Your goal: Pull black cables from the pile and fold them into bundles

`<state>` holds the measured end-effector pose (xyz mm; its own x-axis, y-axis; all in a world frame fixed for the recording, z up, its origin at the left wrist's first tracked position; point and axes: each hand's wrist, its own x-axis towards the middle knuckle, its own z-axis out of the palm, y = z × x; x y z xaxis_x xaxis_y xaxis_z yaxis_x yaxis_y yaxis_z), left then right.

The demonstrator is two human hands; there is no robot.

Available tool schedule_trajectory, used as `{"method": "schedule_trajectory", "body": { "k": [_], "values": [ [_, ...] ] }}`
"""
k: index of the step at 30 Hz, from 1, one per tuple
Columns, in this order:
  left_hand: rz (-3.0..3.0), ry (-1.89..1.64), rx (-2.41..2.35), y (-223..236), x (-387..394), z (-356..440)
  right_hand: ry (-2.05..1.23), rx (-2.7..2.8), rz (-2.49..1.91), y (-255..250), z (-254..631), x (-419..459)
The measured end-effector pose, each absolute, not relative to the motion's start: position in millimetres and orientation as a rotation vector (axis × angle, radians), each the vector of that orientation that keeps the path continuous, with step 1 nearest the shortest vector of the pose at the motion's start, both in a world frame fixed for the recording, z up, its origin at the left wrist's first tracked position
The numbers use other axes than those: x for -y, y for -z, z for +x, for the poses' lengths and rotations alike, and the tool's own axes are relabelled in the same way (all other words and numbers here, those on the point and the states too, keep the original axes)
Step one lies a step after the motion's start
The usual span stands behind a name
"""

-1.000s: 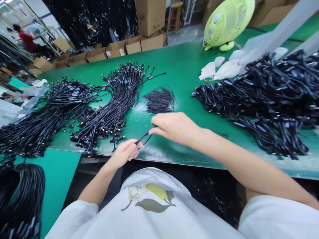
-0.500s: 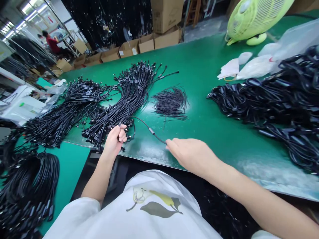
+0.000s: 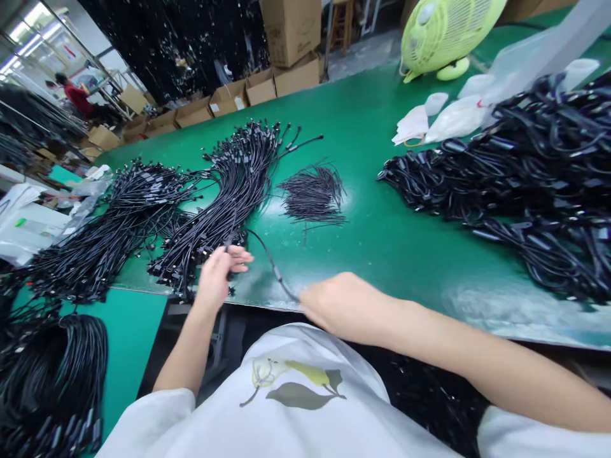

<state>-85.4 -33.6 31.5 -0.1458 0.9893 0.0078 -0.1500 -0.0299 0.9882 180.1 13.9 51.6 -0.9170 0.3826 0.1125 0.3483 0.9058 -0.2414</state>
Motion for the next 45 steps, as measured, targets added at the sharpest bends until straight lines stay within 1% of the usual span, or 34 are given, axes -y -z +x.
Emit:
{"method": "schedule_trajectory", "body": {
  "k": [2, 4, 5, 6, 9, 11, 13, 14, 17, 20, 22, 25, 29, 32, 37, 39, 41, 43, 45],
  "values": [
    [1.321, -1.127, -1.226, -24, 34, -61, -0.455, 2.912, -0.478, -63, 162, -12],
    [1.434, -0.935, -1.163, -20, 37, -46, -0.52, 2.764, -0.582, -68, 151, -23],
    [1.419, -0.911, -1.119, -20, 38, -42, -0.559, 2.648, -0.658, -67, 148, -31],
    [1.366, -0.94, -1.074, -19, 38, -41, -0.604, 2.506, -0.732, -64, 146, -38],
    [1.119, -1.171, -0.94, -20, 32, -40, -0.749, 2.039, -0.876, -40, 139, -50],
    [0.975, -1.291, -0.909, -18, 27, -38, -0.994, 1.818, -0.909, -20, 131, -47],
    [0.875, -1.272, -0.901, -14, 23, -31, -1.285, 1.602, -0.924, -4, 122, -39],
    [0.83, -1.225, -0.89, -10, 22, -25, -1.381, 1.489, -0.936, 2, 119, -36],
    [0.684, -1.172, -0.847, 1, 24, -9, -1.479, 1.2, -0.917, 7, 112, -30],
    [0.635, -1.298, -0.909, 7, 25, 0, -1.736, 0.971, -0.81, 0, 112, -31],
    [0.736, -1.305, -0.993, 7, 25, -1, -1.862, 0.835, -0.767, -6, 111, -29],
    [1.015, -1.166, -1.09, 7, 24, -10, -1.807, 0.836, -0.75, -10, 108, -19],
    [1.378, -0.752, -1.142, 9, 28, -25, -1.69, 1.105, -0.834, -4, 102, -5],
    [1.516, -0.581, -1.102, 11, 32, -32, -1.556, 1.116, -0.873, 3, 99, -2],
    [1.471, -0.411, -1.04, 23, 36, -31, -1.735, 1.053, -0.714, 4, 100, 1],
    [1.429, -0.406, -0.995, 27, 37, -26, -1.755, 1.025, -0.686, 0, 101, 0],
    [1.354, -0.525, -0.931, 29, 39, -21, -1.756, 1.001, -0.687, -6, 102, -4],
    [1.188, -0.665, -0.828, 28, 42, -15, -1.762, 0.992, -0.685, -11, 104, -10],
    [0.926, -0.732, -0.723, 25, 45, -10, -1.792, 0.977, -0.668, -13, 107, -17]
  ]
}}
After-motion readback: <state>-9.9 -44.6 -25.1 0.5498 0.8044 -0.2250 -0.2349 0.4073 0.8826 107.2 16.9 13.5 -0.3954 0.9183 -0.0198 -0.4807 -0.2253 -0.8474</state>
